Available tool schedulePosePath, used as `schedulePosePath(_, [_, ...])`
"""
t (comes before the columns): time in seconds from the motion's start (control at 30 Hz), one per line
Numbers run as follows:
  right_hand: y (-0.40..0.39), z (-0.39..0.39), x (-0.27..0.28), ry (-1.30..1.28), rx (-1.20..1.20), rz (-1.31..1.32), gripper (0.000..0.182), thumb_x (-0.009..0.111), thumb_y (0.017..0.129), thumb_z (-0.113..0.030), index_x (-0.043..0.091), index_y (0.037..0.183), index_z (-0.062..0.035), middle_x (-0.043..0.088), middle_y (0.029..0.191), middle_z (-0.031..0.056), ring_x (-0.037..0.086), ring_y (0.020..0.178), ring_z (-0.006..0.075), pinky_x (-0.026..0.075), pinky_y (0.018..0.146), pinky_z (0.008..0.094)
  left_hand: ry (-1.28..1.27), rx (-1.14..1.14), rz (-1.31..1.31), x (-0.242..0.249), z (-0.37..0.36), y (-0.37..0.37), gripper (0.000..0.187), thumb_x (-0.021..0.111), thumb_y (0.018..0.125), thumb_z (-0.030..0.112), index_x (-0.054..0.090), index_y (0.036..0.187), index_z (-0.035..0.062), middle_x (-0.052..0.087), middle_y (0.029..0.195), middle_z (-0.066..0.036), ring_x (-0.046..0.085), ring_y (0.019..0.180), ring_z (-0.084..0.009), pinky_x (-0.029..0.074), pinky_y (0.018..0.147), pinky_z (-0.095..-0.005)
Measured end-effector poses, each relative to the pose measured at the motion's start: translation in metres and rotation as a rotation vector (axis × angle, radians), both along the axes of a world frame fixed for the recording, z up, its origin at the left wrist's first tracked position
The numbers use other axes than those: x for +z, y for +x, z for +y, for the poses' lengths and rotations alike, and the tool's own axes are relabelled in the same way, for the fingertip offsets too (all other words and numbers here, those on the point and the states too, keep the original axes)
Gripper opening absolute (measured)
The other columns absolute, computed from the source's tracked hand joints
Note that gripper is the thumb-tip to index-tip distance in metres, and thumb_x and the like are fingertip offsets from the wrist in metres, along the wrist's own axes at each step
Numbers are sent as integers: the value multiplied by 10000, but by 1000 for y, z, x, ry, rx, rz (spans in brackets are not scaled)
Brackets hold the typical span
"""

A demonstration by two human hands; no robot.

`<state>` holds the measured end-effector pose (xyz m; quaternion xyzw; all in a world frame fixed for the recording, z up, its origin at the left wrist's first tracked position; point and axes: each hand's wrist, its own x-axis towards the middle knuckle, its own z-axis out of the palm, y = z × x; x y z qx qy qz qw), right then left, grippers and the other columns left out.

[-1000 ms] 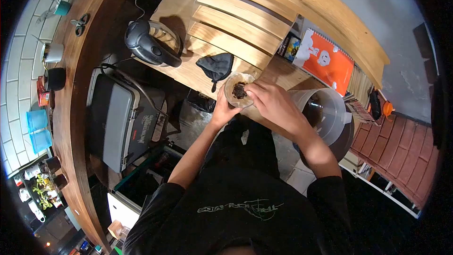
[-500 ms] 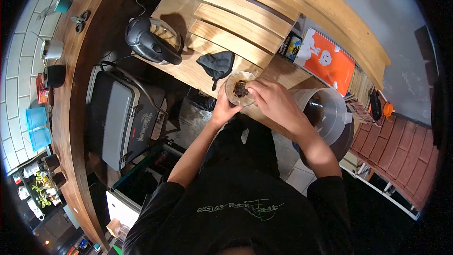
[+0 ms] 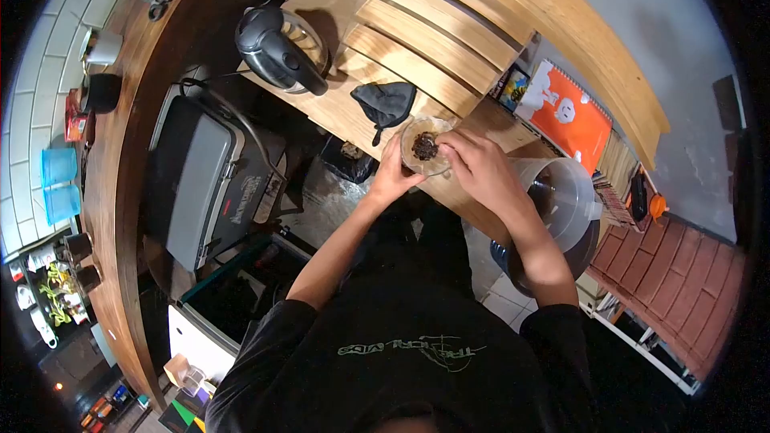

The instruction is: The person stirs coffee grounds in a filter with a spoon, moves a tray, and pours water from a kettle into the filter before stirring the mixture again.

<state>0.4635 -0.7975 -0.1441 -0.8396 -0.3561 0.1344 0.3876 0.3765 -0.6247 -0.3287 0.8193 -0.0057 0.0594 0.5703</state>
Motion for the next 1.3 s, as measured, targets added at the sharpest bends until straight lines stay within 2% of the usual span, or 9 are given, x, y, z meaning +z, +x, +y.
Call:
schedulePosePath(0.17, [-2, 3, 10, -45, -28, 3, 150, 566, 957, -103, 632, 1063, -20, 644, 943, 179, 632, 881, 392, 498, 752, 438, 39, 48, -32, -9, -1, -2, 993, 866, 616, 190, 359, 1434, -52, 450, 1408, -246, 417, 1334, -408, 328, 1129, -446])
schedulePosePath(0.27, [-1, 1, 4, -40, 71, 35, 153, 566, 958, -104, 635, 1068, -23, 644, 963, 177, 633, 895, 391, 499, 758, 440, 60, 19, -46, 2, 0, 0, 997, 872, 619, 196, 357, 1437, -47, 452, 1409, -242, 420, 1331, -411, 334, 1124, -444])
schedulePosePath(0.77, [1, -1, 6, -49, 35, 24, 158, 554, 956, -118, 630, 1051, -17, 630, 953, 167, 627, 901, 383, 496, 767, 449, 8, 24, -31, 9, -1, 2, 976, 863, 603, 160, 380, 1433, -13, 468, 1401, -218, 436, 1316, -401, 346, 1114, -458])
schedulePosePath(0.97, [2, -1, 2, -62, 63, 46, 168, 550, 955, -119, 630, 1053, -8, 644, 971, 164, 632, 918, 378, 499, 781, 448, 48, -10, -31, 12, 1, 0, 1017, 854, 606, 136, 329, 1464, -13, 454, 1412, -226, 428, 1324, -404, 360, 1108, -454])
schedulePosePath(1.07, [1, -1, 2, -60, 53, 62, 175, 549, 957, -121, 629, 1061, -5, 651, 981, 164, 635, 930, 376, 501, 789, 447, 13, 3, 29, 13, -1, -2, 1034, 883, 674, 207, 283, 1489, -2, 438, 1407, -213, 429, 1341, -339, 368, 1113, -427])
schedulePosePath(1.13, [2, -1, 2, -63, 55, 63, 177, 551, 957, -123, 629, 1064, -5, 653, 982, 164, 636, 932, 375, 502, 790, 446, -111, 48, 5, 22, -3, -2, 1141, 910, 595, 219, 250, 1500, 4, 398, 1467, -213, 409, 1351, -382, 329, 1148, -455])
schedulePosePath(1.17, [2, -1, 2, -66, 59, 64, 179, 554, 957, -125, 629, 1066, -6, 655, 983, 163, 637, 934, 374, 503, 791, 446, -110, 47, 6, 23, -3, -4, 1141, 910, 595, 219, 250, 1500, 4, 398, 1467, -213, 409, 1351, -382, 329, 1148, -455])
schedulePosePath(1.23, [2, -1, 4, -71, 59, 72, 178, 556, 959, -129, 630, 1065, -7, 654, 978, 163, 637, 930, 374, 503, 787, 447, -119, 97, -44, 23, 0, -9, 1204, 938, 589, 353, 234, 1502, 7, 330, 1504, -213, 375, 1377, -375, 302, 1168, -464])
schedulePosePath(1.3, [2, 0, 5, -75, 55, 79, 177, 558, 960, -132, 630, 1063, -8, 653, 973, 163, 637, 926, 373, 502, 783, 448, -88, 99, -68, 21, 13, -12, 1219, 930, 593, 415, 228, 1503, 8, 319, 1496, -216, 374, 1371, -376, 305, 1161, -469])
